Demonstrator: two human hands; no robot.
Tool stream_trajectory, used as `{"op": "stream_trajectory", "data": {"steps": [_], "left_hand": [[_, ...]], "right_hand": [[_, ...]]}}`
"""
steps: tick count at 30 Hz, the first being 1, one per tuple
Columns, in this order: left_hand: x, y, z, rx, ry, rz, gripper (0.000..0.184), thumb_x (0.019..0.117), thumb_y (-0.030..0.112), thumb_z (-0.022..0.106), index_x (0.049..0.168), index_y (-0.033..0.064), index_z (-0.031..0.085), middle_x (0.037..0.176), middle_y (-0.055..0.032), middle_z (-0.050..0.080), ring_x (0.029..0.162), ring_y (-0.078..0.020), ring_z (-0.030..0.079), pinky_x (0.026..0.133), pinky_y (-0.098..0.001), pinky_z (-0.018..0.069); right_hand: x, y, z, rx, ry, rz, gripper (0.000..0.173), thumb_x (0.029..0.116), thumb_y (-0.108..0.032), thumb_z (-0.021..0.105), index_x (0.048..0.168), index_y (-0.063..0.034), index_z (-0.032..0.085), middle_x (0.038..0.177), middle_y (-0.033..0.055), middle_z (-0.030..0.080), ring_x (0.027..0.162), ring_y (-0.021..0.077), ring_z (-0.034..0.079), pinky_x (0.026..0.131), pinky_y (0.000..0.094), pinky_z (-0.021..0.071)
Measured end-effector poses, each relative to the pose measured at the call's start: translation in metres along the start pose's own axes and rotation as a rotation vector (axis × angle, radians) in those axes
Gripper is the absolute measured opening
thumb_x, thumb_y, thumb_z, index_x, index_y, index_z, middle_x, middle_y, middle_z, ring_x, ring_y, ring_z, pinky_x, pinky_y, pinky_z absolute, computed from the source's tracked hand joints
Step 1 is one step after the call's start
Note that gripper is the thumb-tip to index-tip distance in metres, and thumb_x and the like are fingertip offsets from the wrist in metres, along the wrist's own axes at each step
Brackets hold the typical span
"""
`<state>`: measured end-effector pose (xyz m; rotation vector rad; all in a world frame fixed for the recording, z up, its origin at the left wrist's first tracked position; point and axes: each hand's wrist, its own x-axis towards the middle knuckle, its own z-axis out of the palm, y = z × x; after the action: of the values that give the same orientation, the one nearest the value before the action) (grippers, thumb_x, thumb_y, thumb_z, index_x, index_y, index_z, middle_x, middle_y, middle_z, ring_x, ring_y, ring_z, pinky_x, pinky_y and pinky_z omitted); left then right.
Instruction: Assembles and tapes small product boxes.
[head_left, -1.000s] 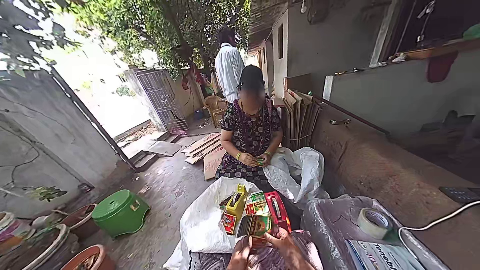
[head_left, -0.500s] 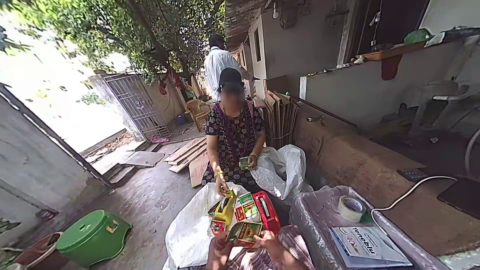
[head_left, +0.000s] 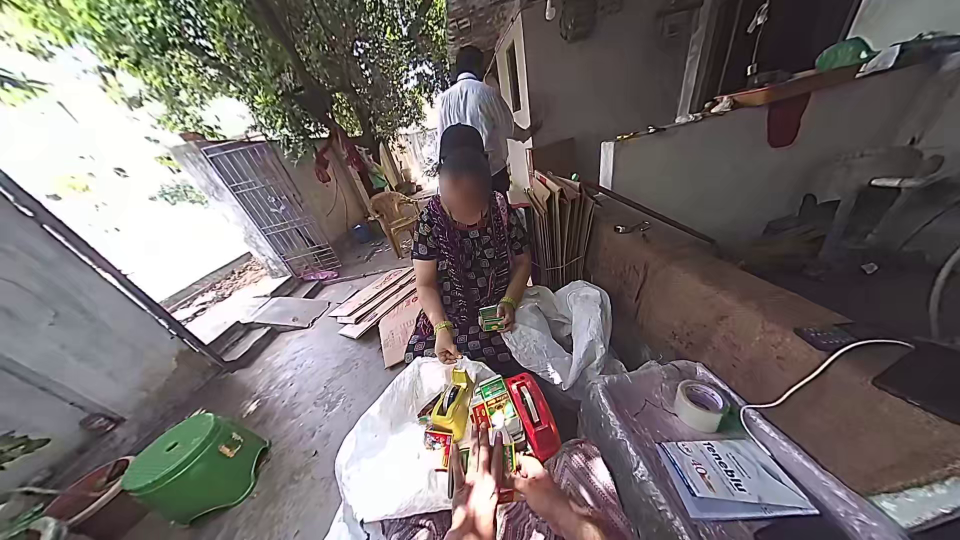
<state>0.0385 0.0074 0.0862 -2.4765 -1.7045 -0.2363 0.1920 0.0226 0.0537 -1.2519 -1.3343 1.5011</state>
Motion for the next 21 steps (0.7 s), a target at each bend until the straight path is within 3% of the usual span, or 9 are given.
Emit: {"op": "stream_trajectory", "data": {"steps": [2, 4, 5, 8, 11, 14, 17, 19, 21], "left_hand": [[0.004, -0.005, 0.011, -0.023, -0.018, -0.001, 0.088, 0.0831, 0.012, 0.074, 0.161, 0.0088, 0.033, 0.166, -0.0234, 0.028, 0.155, -0.0417, 0.022, 0.121, -0.0721, 0.0117], [0.010, -0.007, 0.000, -0.040, -0.179, -0.095, 0.101, 0.0788, 0.028, 0.079, 0.163, 0.0076, 0.026, 0.160, -0.0247, 0.037, 0.148, -0.0430, 0.034, 0.121, -0.0647, 0.0192], [0.012, -0.012, -0.003, -0.056, -0.233, -0.149, 0.104, 0.0773, 0.036, 0.079, 0.163, 0.0084, 0.027, 0.155, -0.0227, 0.045, 0.143, -0.0407, 0.041, 0.119, -0.0605, 0.0267], [0.012, -0.030, -0.007, -0.318, -0.276, -0.315, 0.063, 0.0902, 0.033, 0.069, 0.145, 0.0045, 0.054, 0.142, -0.0204, 0.058, 0.135, -0.0351, 0.053, 0.113, -0.0518, 0.0426], [0.012, -0.035, -0.010, -0.587, -0.294, -0.445, 0.038, 0.1027, 0.022, 0.054, 0.133, 0.0012, 0.062, 0.127, -0.0234, 0.066, 0.121, -0.0372, 0.063, 0.104, -0.0547, 0.0491], [0.004, -0.020, 0.003, -0.517, -0.250, -0.357, 0.049, 0.1048, 0.016, 0.045, 0.153, 0.0137, 0.049, 0.142, -0.0154, 0.061, 0.132, -0.0325, 0.058, 0.112, -0.0518, 0.0451], [-0.003, 0.004, 0.006, -0.338, -0.330, -0.255, 0.068, 0.1022, 0.022, 0.050, 0.165, 0.0174, 0.024, 0.170, -0.0019, 0.025, 0.154, -0.0270, 0.028, 0.118, -0.0575, 0.0316], [-0.004, 0.005, 0.000, -0.448, -0.353, -0.193, 0.089, 0.0897, 0.032, 0.069, 0.165, 0.0146, 0.024, 0.173, -0.0037, 0.015, 0.158, -0.0305, 0.017, 0.118, -0.0619, 0.0291], [-0.004, -0.004, 0.001, -0.636, -0.287, -0.194, 0.118, 0.0661, 0.045, 0.088, 0.163, 0.0156, 0.028, 0.172, -0.0094, 0.016, 0.157, -0.0352, 0.016, 0.118, -0.0644, 0.0283]], "right_hand": [[0.005, 0.008, 0.001, 0.085, 0.024, -0.059, 0.025, 0.0965, -0.017, 0.065, 0.115, 0.0005, 0.066, 0.101, 0.0074, 0.071, 0.091, 0.0129, 0.068, 0.086, 0.0332, 0.0577], [0.010, 0.013, -0.001, 0.096, 0.126, -0.154, 0.019, 0.0949, -0.023, 0.067, 0.100, -0.0053, 0.069, 0.085, 0.0031, 0.067, 0.078, 0.0121, 0.064, 0.075, 0.0342, 0.0546], [0.010, 0.013, -0.002, 0.087, 0.239, -0.205, 0.017, 0.0939, -0.026, 0.069, 0.101, -0.0097, 0.071, 0.089, 0.0002, 0.071, 0.082, 0.0099, 0.067, 0.078, 0.0328, 0.0572], [0.010, 0.012, -0.003, 0.071, 0.575, -0.403, 0.043, 0.0876, -0.017, 0.073, 0.126, -0.0007, 0.064, 0.121, 0.0111, 0.069, 0.112, 0.0167, 0.066, 0.098, 0.0336, 0.0551], [0.004, 0.006, -0.002, 0.082, 0.442, -0.248, 0.060, 0.0961, -0.028, 0.066, 0.146, -0.0020, 0.047, 0.135, 0.0128, 0.064, 0.119, 0.0172, 0.064, 0.102, 0.0357, 0.0542], [-0.006, 0.006, 0.012, 0.124, 0.142, -0.176, 0.073, 0.0976, -0.042, 0.062, 0.151, 0.0014, 0.039, 0.133, 0.0149, 0.064, 0.117, 0.0167, 0.065, 0.102, 0.0357, 0.0539], [-0.011, 0.011, 0.030, 0.019, 0.171, -0.077, 0.069, 0.0950, -0.048, 0.063, 0.141, 0.0012, 0.050, 0.130, 0.0153, 0.065, 0.122, 0.0172, 0.062, 0.107, 0.0370, 0.0495], [-0.015, 0.008, 0.028, -0.083, 0.236, -0.067, 0.047, 0.1052, -0.033, 0.050, 0.135, 0.0028, 0.058, 0.127, 0.0194, 0.066, 0.123, 0.0217, 0.062, 0.109, 0.0391, 0.0468], [-0.010, 0.012, 0.019, -0.081, 0.253, -0.138, 0.039, 0.1038, -0.019, 0.046, 0.129, 0.0055, 0.061, 0.119, 0.0193, 0.069, 0.113, 0.0196, 0.065, 0.104, 0.0366, 0.0497]]}}
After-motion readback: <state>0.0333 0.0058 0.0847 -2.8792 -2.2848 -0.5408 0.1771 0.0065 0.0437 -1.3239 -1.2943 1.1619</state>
